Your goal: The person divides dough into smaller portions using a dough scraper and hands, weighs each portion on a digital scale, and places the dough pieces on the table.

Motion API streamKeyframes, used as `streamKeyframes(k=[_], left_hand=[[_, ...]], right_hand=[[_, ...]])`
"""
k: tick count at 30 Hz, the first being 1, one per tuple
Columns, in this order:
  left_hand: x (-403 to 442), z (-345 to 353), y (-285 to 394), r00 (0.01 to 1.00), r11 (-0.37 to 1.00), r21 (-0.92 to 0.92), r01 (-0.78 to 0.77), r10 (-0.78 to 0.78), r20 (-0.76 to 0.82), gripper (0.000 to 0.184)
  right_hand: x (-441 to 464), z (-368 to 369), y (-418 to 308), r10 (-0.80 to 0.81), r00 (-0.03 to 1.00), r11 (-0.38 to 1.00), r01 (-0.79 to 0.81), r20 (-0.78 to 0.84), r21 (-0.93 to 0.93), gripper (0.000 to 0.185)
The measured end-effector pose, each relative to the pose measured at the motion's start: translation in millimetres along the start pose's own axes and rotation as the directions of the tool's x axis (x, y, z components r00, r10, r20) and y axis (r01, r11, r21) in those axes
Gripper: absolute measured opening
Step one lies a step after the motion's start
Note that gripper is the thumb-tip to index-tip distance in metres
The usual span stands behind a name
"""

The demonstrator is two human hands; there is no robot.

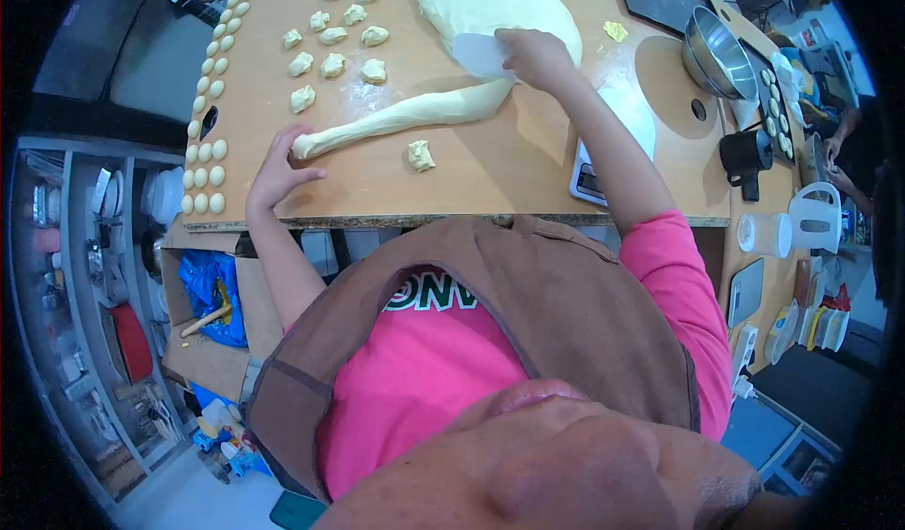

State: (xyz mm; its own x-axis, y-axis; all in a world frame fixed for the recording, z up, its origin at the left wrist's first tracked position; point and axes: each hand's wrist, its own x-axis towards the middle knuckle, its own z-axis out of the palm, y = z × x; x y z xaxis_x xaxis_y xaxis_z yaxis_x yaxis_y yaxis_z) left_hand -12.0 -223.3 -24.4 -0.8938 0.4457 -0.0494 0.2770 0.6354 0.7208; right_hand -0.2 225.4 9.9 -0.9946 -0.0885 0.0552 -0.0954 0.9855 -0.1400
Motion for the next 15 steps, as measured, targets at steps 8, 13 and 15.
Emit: streamKeyframes(k=[8, 13, 15], left_hand=[[3.8, 64.3, 86.3, 0.919, 0.949, 0.219, -0.225, 0.282, -0.277, 0.055], [-5.0, 119.3, 117.4, 0.929, 0.893, 0.279, -0.352, 0.37, -0.01, 0.038], [-4.4, 130.9, 108.5, 0.926, 0.882, 0.3, -0.362, 0.376, 0.012, 0.036]], right_hand=[[22.4, 6.2, -17.4, -0.126, 0.934, 0.968, 0.19, 0.334, -0.166, 0.048], [-54.3, -1.0, -10.0, -0.03, 0.995, 0.998, 0.024, 0.097, 0.066, 0.04], [-85.2, 6.9, -6.0, 0.068, 0.981, 0.989, -0.043, -0.183, 0.14, 0.037]])
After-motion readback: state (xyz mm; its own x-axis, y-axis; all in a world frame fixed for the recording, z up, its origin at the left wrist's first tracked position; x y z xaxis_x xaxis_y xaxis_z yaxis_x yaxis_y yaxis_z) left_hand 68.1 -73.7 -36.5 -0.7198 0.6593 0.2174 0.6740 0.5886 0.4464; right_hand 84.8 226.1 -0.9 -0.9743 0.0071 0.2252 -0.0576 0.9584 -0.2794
